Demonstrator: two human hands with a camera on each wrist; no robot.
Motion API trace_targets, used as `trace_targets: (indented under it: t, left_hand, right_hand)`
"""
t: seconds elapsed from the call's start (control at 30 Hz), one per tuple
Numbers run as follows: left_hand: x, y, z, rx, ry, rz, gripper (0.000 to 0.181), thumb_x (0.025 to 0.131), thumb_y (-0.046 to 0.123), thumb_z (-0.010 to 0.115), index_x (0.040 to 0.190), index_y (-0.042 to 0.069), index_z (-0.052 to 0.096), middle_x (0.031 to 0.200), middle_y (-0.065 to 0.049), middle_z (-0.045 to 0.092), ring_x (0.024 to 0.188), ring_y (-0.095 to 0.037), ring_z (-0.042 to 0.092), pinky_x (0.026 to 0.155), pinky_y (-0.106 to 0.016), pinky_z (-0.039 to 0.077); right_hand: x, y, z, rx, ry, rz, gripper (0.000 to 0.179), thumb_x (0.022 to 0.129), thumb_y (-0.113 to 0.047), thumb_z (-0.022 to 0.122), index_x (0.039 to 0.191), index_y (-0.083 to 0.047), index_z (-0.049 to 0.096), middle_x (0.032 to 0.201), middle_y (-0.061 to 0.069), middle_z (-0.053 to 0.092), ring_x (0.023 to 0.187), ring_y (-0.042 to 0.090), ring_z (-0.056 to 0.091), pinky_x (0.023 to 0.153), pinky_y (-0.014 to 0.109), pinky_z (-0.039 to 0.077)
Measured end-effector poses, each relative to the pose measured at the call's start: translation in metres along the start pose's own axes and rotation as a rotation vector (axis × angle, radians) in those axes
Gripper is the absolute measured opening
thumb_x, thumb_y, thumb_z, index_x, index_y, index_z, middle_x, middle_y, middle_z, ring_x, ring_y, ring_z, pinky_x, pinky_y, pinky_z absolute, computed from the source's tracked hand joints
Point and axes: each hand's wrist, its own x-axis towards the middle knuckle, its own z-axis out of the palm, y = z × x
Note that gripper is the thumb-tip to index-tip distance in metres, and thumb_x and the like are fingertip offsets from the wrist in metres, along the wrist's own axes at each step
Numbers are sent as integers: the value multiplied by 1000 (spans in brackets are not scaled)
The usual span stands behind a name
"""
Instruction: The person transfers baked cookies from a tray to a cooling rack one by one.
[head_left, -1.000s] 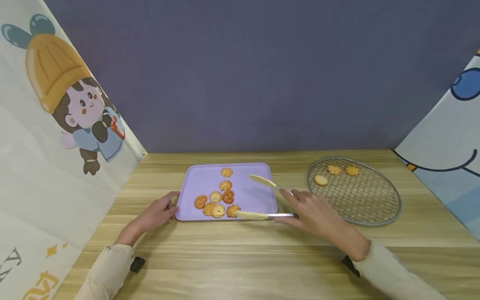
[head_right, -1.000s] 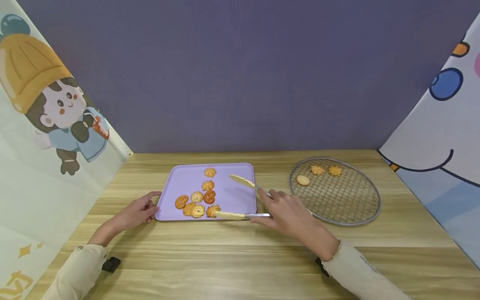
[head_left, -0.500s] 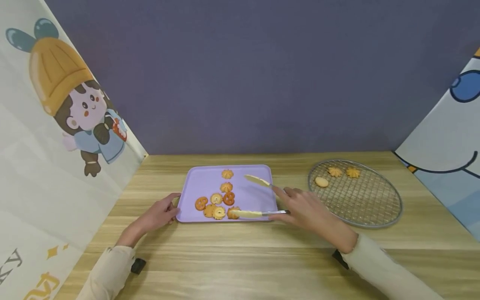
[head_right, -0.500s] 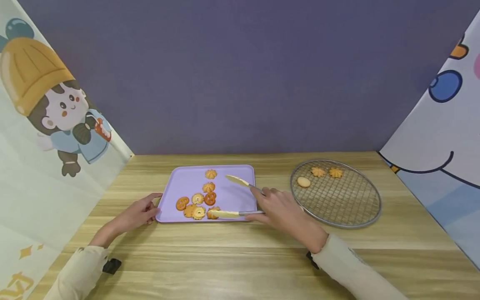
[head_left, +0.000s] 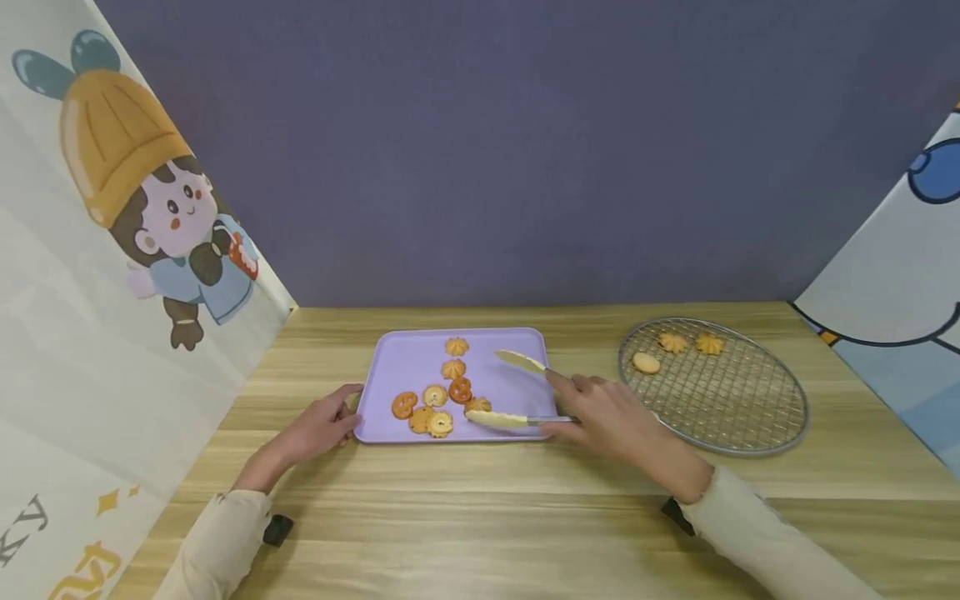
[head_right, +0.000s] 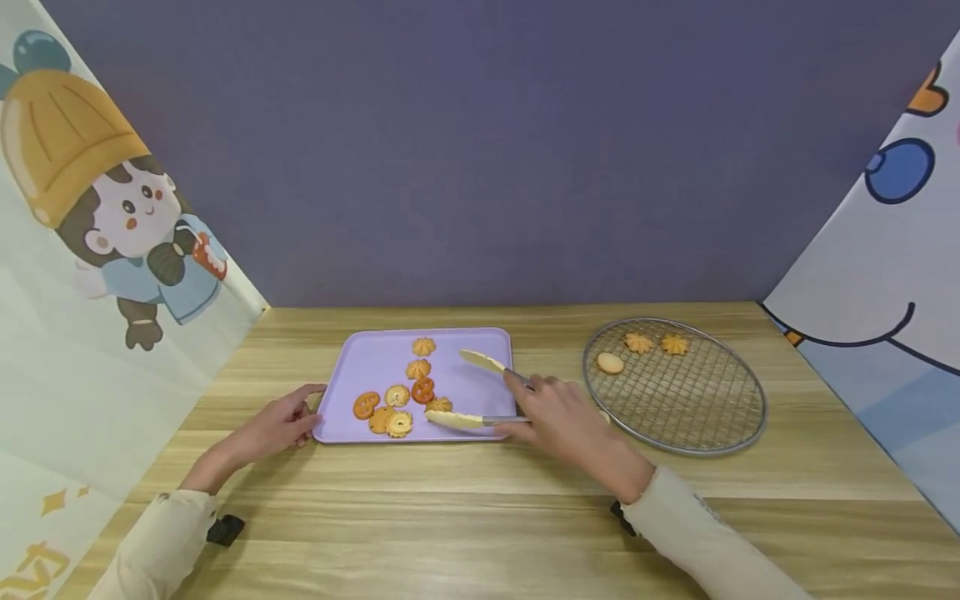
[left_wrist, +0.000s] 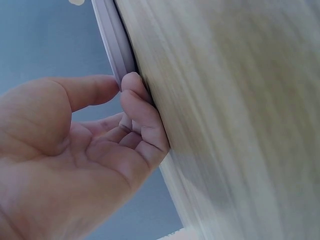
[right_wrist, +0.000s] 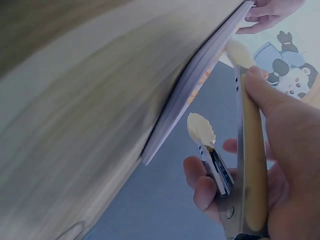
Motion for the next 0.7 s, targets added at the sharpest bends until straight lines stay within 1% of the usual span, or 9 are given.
trace_targets:
  t: [0.07, 0.13, 0.27, 0.37, 0.43, 0.5, 0.6, 0.7]
  left_hand:
    - [0, 1, 0, 3, -2, -3, 52, 100, 4, 54, 147, -8, 35, 77, -7, 59, 64, -17, 57, 55, -26, 47]
    - [-1, 1, 0, 2, 0, -5, 52, 100, 4, 54, 147, -9, 34, 77, -7, 60, 64, -17, 57, 55, -26, 47]
    - [-1, 0, -1, 2, -1, 3, 52, 100, 3, 54, 146, -10, 34, 77, -7, 60, 65, -17, 57, 55, -26, 47]
    - [0, -1, -1, 7, -4, -5, 52, 100, 3, 53, 147, -9, 34, 77, -7, 60, 65, -17, 58, 56, -26, 47]
    - [1, -2, -1, 12, -7, -7, 52, 100, 4, 53, 147, -8, 34, 78, -6, 60, 66, -17, 58, 56, -26, 47]
    - [1, -2, -1, 15, -5, -8, 52, 100, 4, 53, 147, -8, 34, 77, -6, 60, 66, -17, 58, 56, -26, 47]
    - [1, -1, -1, 16, -5, -9, 52, 100, 4, 53, 147, -8, 34, 77, -6, 60, 66, -18, 57, 56, -26, 47]
    - [1, 0, -1, 16, -4, -21, 52, 101, 4, 52, 148, -7, 34, 77, -7, 59, 66, -18, 57, 55, -26, 46]
  right_hand:
    - [-2, 2, 0, -10, 7, -13, 71, 82, -53, 76, 131, -3, 60, 76, 8, 65, 58, 17, 59, 44, 27, 43]
    - [-4, 3, 0, -19, 13, -27, 69, 82, -51, 76, 130, -4, 61, 73, 6, 64, 55, 15, 57, 44, 25, 42]
    - [-5, 1, 0, -14, 6, -52, 69, 82, -53, 75, 130, -6, 61, 69, 1, 60, 51, 8, 48, 42, 21, 35]
    - [-3, -2, 0, 6, -15, -58, 70, 82, -55, 74, 130, -5, 61, 69, -1, 59, 51, 6, 45, 42, 22, 35]
    - [-2, -3, 0, 18, -34, -47, 68, 83, -55, 73, 127, -4, 62, 69, -1, 60, 51, 6, 45, 43, 23, 37]
    - [-1, -5, 0, 18, -63, -22, 65, 84, -57, 72, 120, -4, 64, 67, -1, 59, 50, 6, 45, 43, 25, 38]
    - [1, -8, -1, 7, -120, 23, 60, 85, -59, 70, 109, -5, 65, 65, -2, 55, 49, 7, 43, 41, 26, 36]
    - [3, -10, -2, -14, -152, 36, 58, 87, -58, 68, 107, -4, 66, 66, 0, 56, 49, 8, 44, 41, 27, 37]
